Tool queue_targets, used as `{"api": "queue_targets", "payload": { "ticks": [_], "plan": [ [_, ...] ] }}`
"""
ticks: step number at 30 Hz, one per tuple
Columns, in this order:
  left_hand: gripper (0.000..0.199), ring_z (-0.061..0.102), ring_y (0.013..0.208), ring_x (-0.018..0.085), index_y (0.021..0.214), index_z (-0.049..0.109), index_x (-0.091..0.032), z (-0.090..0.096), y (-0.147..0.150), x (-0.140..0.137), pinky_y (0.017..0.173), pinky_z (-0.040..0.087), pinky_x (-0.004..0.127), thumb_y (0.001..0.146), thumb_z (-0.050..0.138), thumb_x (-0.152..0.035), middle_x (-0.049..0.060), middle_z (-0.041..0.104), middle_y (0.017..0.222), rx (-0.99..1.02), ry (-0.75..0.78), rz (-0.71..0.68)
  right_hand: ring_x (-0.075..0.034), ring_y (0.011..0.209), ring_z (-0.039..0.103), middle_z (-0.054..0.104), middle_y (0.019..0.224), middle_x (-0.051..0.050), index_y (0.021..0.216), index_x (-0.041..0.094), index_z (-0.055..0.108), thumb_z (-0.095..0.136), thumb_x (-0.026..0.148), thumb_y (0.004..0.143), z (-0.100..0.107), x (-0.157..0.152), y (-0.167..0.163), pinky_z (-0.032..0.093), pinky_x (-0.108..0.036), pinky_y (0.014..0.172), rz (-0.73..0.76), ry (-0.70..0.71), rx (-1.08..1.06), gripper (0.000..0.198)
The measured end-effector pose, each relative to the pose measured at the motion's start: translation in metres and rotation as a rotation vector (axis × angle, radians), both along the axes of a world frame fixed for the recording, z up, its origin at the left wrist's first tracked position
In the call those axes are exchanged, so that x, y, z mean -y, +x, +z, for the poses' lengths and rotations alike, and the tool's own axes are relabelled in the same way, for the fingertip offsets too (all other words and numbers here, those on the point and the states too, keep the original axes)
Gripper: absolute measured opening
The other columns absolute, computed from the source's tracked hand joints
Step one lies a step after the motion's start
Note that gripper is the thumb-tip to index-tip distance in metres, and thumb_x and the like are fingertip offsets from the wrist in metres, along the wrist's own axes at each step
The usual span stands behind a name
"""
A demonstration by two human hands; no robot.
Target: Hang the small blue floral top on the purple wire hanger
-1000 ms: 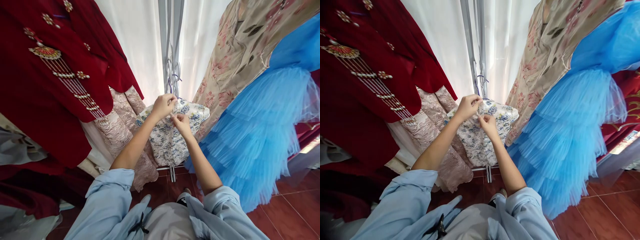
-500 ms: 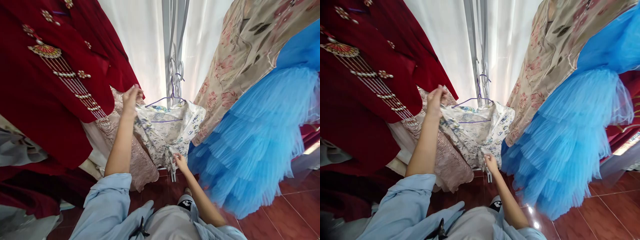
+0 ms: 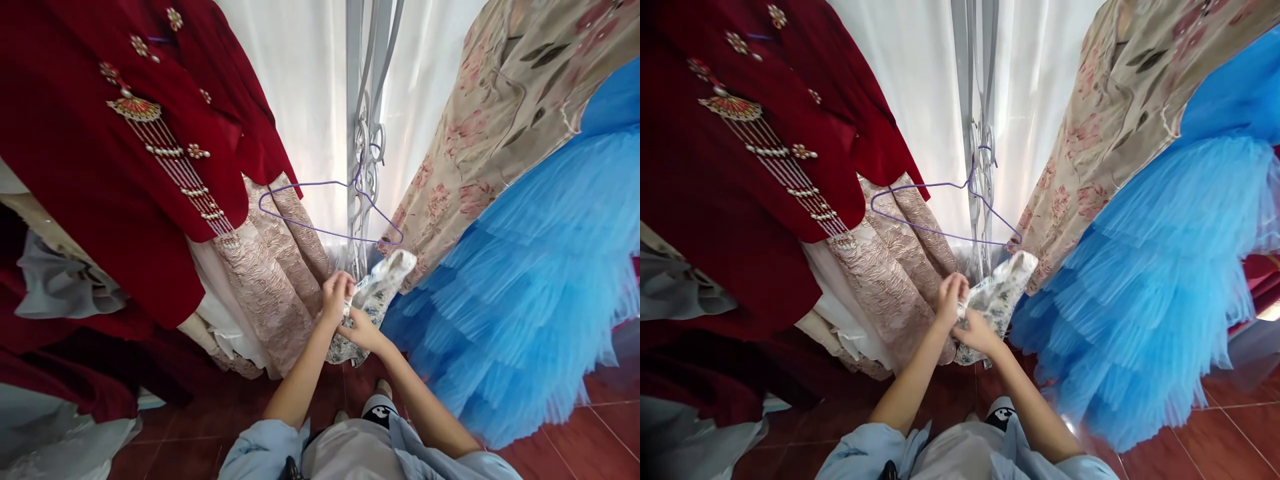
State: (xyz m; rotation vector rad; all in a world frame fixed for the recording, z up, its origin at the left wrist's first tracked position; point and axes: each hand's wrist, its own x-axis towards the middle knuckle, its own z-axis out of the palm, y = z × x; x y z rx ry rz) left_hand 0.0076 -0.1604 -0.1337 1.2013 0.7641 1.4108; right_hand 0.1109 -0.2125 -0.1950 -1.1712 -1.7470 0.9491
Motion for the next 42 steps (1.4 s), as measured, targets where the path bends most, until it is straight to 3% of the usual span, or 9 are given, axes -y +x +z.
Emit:
{"api": "queue_targets", "payload": {
  "ticks": [3,6,9,13,19,23,29,34,42],
  "plan": [
    [0.04,0.061,0.075,0.016,0.091,0.071,-0.017,-0.007,0.002,0.02,0.071,0.048,0.026,0.089,0.062,-0.056,0.005,0.066,0.078,-0.33,0.177,-0.27,-0.015,0.06,0.046,0.053,0.059,0.002,0.066,0.018,0.059,0.063,0.033,0.081,0.011,0.013,0.015,0.044,-0.027,0.061,0.107,-0.221,-0.003,0.021],
    [0.063,0.063,0.105,0.025,0.119,0.069,-0.019,-0.032,-0.017,0.036,0.092,0.049,0.034,0.078,0.069,-0.067,0.011,0.07,0.111,-0.372,0.113,-0.613,-0.011,0.056,0.04,0.05,0.057,0.003,0.063,0.017,0.058,0.068,0.037,0.079,0.026,0.029,0.044,0.037,-0.024,0.055,0.279,-0.348,-0.052,0.028],
    [0.068,0.065,0.097,0.025,0.112,0.071,-0.017,-0.071,-0.036,0.052,0.088,0.051,0.035,0.067,0.078,-0.067,0.008,0.072,0.104,-0.434,-0.082,-0.873,-0.011,0.055,0.044,0.057,0.061,0.001,0.071,0.014,0.067,0.073,0.046,0.078,0.047,0.043,0.08,0.04,-0.024,0.055,0.397,-0.472,-0.163,0.033],
    [0.041,0.06,0.075,0.017,0.087,0.073,-0.015,-0.09,-0.059,0.058,0.074,0.049,0.028,0.069,0.081,-0.05,0.0,0.068,0.08,-0.664,-0.121,-0.913,-0.018,0.055,0.056,0.065,0.064,-0.005,0.074,0.017,0.072,0.087,0.054,0.053,0.064,0.064,0.14,0.046,-0.029,0.054,0.147,-0.448,-0.424,0.045],
    [0.022,0.054,0.071,0.016,0.072,0.068,-0.015,-0.021,-0.103,0.013,0.064,0.042,0.023,0.074,0.073,-0.036,0.0,0.061,0.072,-0.721,0.052,-0.55,-0.032,0.059,0.068,0.071,0.071,-0.014,0.083,0.025,0.073,0.081,0.06,0.052,0.052,0.087,0.212,0.054,-0.045,0.06,-0.298,-0.34,-0.647,0.047],
    [0.019,0.051,0.068,0.016,0.064,0.064,-0.016,0.023,-0.121,-0.036,0.061,0.039,0.023,0.077,0.057,-0.028,0.001,0.058,0.068,-0.634,0.18,-0.386,-0.032,0.057,0.069,0.072,0.067,-0.014,0.083,0.025,0.073,0.083,0.06,0.048,0.049,0.082,0.212,0.053,-0.042,0.053,-0.365,-0.285,-0.672,0.05],
    [0.017,0.055,0.069,0.016,0.065,0.065,-0.015,0.046,-0.103,-0.099,0.064,0.045,0.025,0.067,0.055,-0.029,0.004,0.064,0.074,-0.285,0.124,-0.243,-0.028,0.065,0.07,0.075,0.071,-0.01,0.08,0.019,0.077,0.089,0.044,0.052,0.077,0.066,0.18,0.057,-0.038,0.065,-0.125,-0.31,-0.494,0.04],
    [0.036,0.067,0.082,0.025,0.088,0.074,-0.014,0.059,-0.077,-0.111,0.075,0.053,0.034,0.061,0.058,-0.031,0.007,0.073,0.082,-0.013,-0.241,-0.329,-0.02,0.052,0.064,0.072,0.064,-0.004,0.076,0.017,0.076,0.088,0.039,0.053,0.09,0.039,0.191,0.051,-0.03,0.051,-0.235,-0.246,-0.488,0.034],
    [0.023,0.064,0.083,0.023,0.071,0.077,-0.015,0.108,-0.099,-0.109,0.073,0.049,0.027,0.056,0.066,-0.029,0.005,0.073,0.075,-0.346,-0.023,-0.119,-0.011,0.045,0.044,0.054,0.049,0.003,0.058,0.017,0.066,0.073,0.03,0.055,0.151,-0.062,0.257,0.032,-0.024,0.045,-0.469,0.103,-0.167,0.015]
  ]
}}
